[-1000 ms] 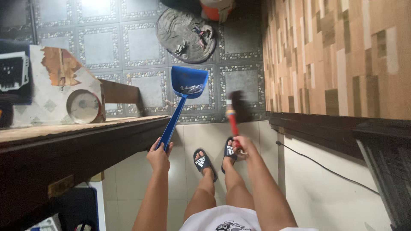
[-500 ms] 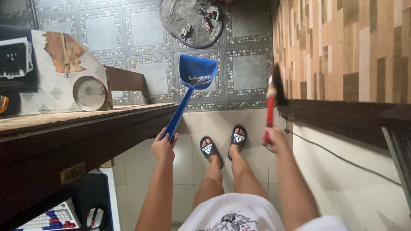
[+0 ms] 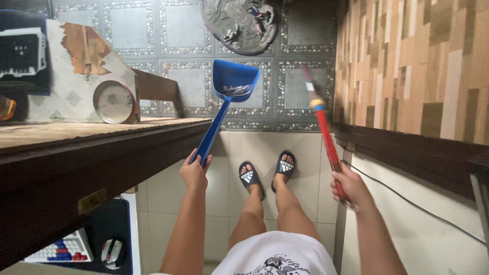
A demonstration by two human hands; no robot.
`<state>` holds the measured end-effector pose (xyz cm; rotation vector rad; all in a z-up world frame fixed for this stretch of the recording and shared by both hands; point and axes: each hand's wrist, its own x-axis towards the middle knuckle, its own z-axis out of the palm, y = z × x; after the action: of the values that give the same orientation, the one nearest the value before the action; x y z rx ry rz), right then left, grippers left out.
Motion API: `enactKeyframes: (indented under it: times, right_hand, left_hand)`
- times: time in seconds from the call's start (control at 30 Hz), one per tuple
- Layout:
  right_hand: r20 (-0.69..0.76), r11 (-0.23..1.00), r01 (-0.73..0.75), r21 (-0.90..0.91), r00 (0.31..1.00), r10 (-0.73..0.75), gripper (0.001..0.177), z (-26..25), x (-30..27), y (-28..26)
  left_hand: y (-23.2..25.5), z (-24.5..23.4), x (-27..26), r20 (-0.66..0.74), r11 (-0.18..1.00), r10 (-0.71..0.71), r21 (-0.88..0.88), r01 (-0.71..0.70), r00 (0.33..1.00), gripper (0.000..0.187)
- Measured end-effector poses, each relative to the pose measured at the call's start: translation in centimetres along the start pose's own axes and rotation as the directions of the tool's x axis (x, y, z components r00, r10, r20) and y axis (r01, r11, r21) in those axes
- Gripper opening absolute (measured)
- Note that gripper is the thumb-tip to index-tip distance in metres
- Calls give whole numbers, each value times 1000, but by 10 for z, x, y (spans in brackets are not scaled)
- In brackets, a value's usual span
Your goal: The person sweeps debris from the floor into a dustpan using a broom and then places the tools against a wall.
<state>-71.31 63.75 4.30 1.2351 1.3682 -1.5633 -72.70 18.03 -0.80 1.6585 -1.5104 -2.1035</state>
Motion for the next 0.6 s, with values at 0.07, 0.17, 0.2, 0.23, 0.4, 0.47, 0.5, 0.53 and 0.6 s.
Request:
enactKeyframes:
  times: [0.07, 0.17, 0.2, 0.23, 0.4, 0.47, 0.5, 0.53, 0.6]
  right_hand:
    - [19, 994, 56, 98, 998, -58, 30, 16, 57, 15]
    - [150, 968, -47, 245, 989, 10, 19, 41, 171, 36]
    - [267, 922, -148, 359, 962, 51, 24, 57, 200, 42]
    - [403, 911, -216, 351, 913, 61, 25, 86, 216, 42]
    - [749, 730, -503, 462, 662, -18, 17, 194, 249, 37]
    - [841, 423, -798, 429, 524, 134, 22, 210, 243, 26]
    - [841, 428, -798, 423, 522, 141, 22, 205, 237, 20]
    - [856, 445, -795, 413, 505, 107, 19, 201, 224, 16]
    - [840, 724, -584, 367, 543, 13, 15, 184, 169, -5]
  left_hand:
    - [-1, 1, 0, -7, 1000, -6, -15, 6, 1000, 33]
    - [-2, 2, 1, -22, 999, 17, -51, -18, 1000, 34]
    - [-2, 1, 1, -19, 998, 20, -58, -21, 1000, 34]
    - [-2, 2, 2, -16, 998, 23, -64, -24, 1000, 33]
    - [1, 9, 2, -37, 995, 54, -78, -56, 998, 34]
    - [4, 13, 0, -54, 995, 55, -80, -59, 997, 33]
    - [6, 15, -1, -48, 994, 51, -95, -56, 998, 33]
    - [10, 14, -2, -43, 993, 49, -103, -53, 998, 33]
    - [16, 14, -4, -44, 990, 43, -130, -48, 998, 33]
